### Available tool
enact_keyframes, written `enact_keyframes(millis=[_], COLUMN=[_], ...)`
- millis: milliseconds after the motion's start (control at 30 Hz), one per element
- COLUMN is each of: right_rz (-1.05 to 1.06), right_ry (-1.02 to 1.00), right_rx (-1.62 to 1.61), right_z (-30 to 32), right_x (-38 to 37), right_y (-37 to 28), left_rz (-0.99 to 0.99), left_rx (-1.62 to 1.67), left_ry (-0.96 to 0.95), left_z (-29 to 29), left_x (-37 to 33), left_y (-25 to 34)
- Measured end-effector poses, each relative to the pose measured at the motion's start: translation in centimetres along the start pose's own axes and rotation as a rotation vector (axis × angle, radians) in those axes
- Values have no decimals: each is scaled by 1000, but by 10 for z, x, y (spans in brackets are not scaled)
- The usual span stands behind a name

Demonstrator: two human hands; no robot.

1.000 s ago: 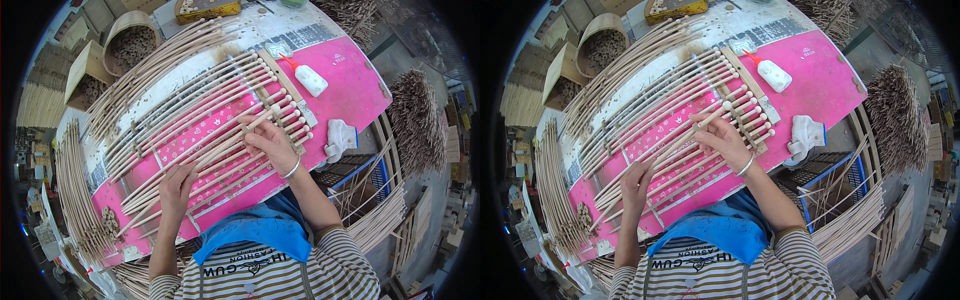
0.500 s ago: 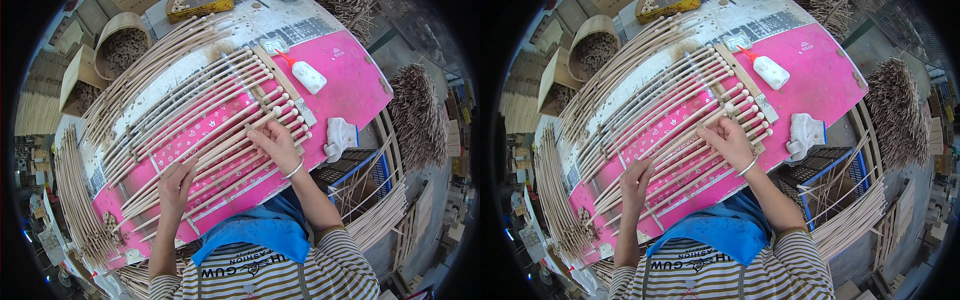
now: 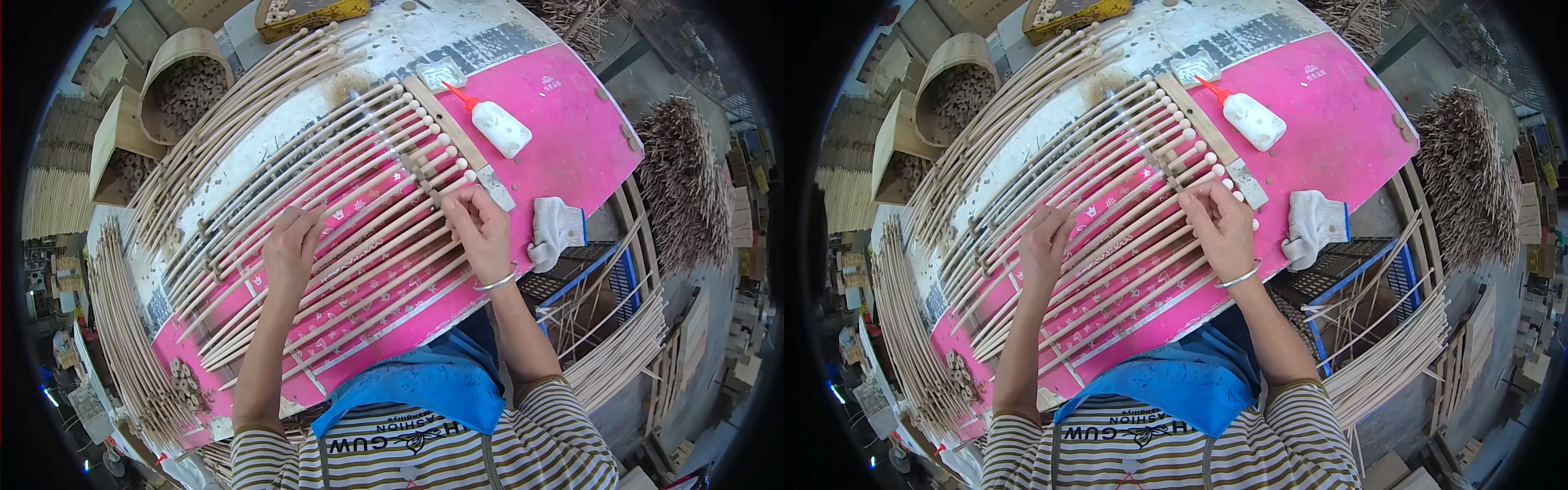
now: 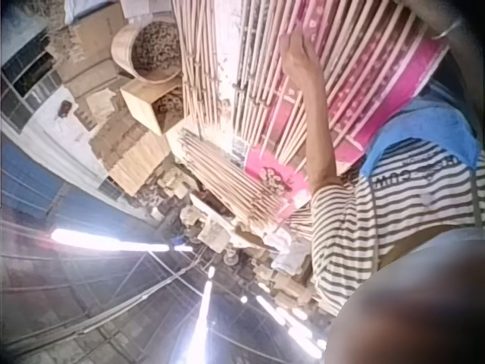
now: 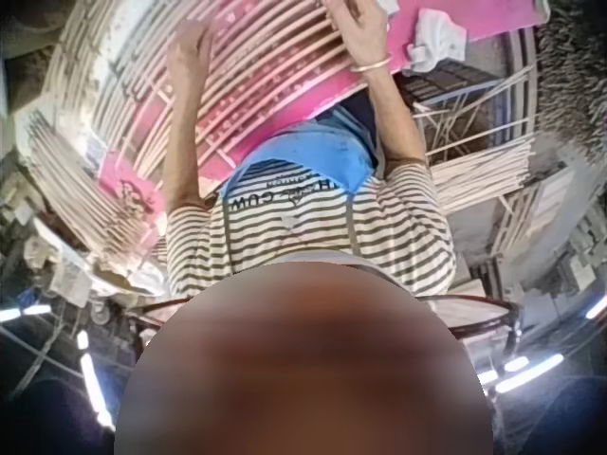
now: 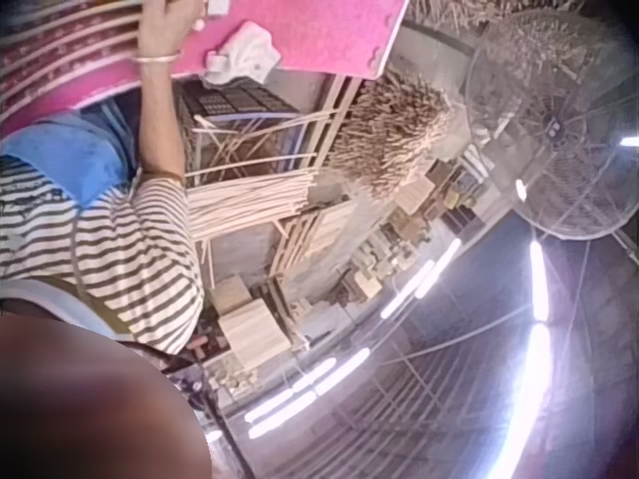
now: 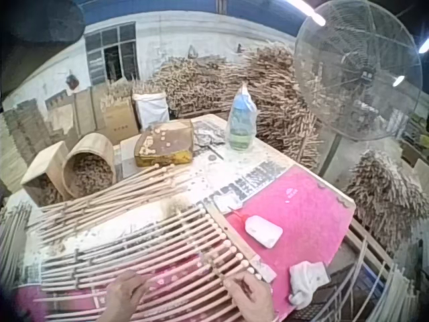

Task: Assembling a wooden product by gluing and attaching spacers to long wooden rods at a workbench.

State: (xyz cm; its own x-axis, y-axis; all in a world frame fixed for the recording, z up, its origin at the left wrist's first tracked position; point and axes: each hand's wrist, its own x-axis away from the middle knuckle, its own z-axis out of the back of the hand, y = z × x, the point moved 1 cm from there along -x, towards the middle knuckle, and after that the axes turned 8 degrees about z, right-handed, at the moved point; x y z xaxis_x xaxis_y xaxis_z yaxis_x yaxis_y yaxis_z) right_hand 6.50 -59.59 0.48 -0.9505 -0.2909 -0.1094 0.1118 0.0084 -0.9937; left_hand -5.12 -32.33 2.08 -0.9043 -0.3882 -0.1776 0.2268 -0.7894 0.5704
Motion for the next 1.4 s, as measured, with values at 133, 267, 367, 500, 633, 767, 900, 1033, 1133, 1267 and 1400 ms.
enact_keyframes(millis=[133,267,367,500,633,767,900,1033,1133,1267,1400], right_rz=[-25,-1,-25,-12,-45,-29,-49,-11,20,-223,-397], right_ry=[-11,-39,-73,-108,-115,-126,-140,-246,-322,-366,-342], right_rx=[-50,-56,-40,-84,-6,-64,-71,-3,46,-325,-603], right_z=[1,1,-1,-6,-1,-3,-4,-17,-26,-58,-84], right_x=[1,1,2,4,13,21,26,24,20,15,19], right_y=[-2,0,0,0,3,4,4,1,-10,-23,-8], left_rz=[-18,-17,-46,-174,-191,-157,-141,-197,-221,-279,-330], left_rx=[-54,-96,-200,-335,-258,-308,-355,-398,-401,-382,-366], left_ry=[9,6,37,79,83,143,115,132,149,135,8], left_z=[-16,-23,-27,-27,-23,-3,-3,-3,7,42,56], left_x=[-6,-7,-6,-6,-7,-6,-5,-7,-4,19,58], left_y=[-10,-7,-1,-4,-6,-23,-44,-51,-41,5,26])
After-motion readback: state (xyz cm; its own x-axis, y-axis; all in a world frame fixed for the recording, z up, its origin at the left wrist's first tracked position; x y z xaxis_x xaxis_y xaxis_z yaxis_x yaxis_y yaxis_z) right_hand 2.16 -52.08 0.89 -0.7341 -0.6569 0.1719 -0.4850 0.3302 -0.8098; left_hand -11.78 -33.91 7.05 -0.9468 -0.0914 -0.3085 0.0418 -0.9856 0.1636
